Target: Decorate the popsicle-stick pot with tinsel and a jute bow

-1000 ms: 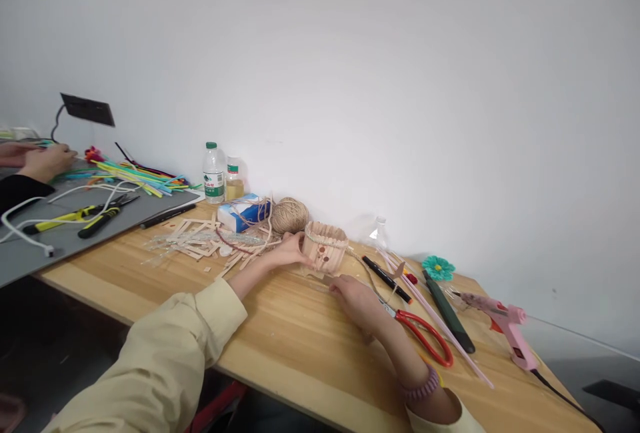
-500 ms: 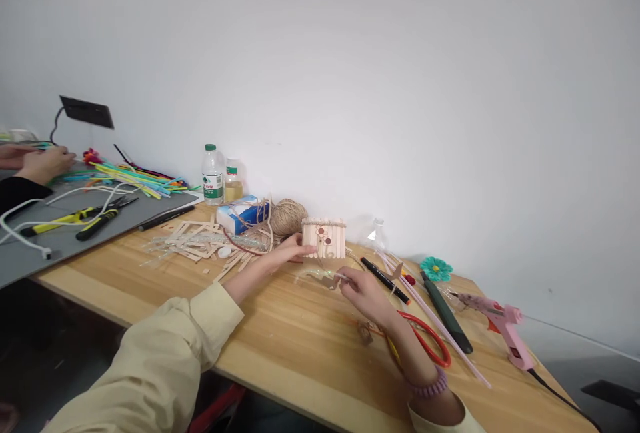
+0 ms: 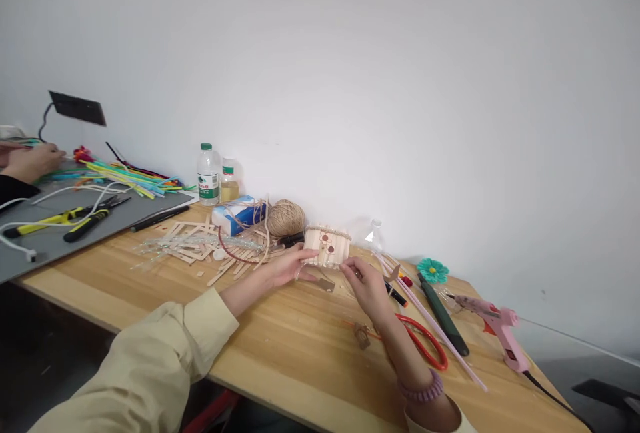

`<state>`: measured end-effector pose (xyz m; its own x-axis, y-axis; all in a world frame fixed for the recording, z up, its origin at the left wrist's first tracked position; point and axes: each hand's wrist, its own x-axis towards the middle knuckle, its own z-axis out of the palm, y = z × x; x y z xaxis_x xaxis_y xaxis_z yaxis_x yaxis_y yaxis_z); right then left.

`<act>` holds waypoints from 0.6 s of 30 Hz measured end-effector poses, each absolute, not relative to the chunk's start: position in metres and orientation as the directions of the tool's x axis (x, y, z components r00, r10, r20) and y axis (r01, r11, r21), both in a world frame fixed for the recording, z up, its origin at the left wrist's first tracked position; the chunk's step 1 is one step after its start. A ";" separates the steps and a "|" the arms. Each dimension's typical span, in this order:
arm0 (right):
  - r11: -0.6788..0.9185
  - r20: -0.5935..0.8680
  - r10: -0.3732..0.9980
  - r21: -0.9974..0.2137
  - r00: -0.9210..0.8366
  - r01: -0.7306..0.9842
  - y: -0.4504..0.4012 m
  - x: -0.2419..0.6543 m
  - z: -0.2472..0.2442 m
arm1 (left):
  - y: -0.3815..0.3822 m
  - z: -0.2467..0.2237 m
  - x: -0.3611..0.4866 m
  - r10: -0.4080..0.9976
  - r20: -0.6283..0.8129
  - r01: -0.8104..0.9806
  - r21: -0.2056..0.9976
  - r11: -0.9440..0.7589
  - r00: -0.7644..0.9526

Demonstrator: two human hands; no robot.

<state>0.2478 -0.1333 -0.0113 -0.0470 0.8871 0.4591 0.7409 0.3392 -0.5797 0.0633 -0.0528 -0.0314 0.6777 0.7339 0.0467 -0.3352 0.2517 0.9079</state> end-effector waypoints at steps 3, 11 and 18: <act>0.320 0.469 0.883 -0.618 0.009 0.718 -0.133 0.249 -0.012 | -0.052 -0.033 0.064 0.722 0.033 -0.345 0.893 0.289 0.691; 0.289 0.452 0.883 -0.737 0.126 0.611 -0.125 0.254 -0.018 | -0.051 -0.037 0.062 0.675 -0.020 -0.309 0.879 0.363 0.737; 0.358 0.374 0.927 -0.862 -0.027 0.359 -0.123 0.249 -0.023 | -0.049 -0.042 0.062 0.615 -0.026 -0.284 0.872 0.400 0.788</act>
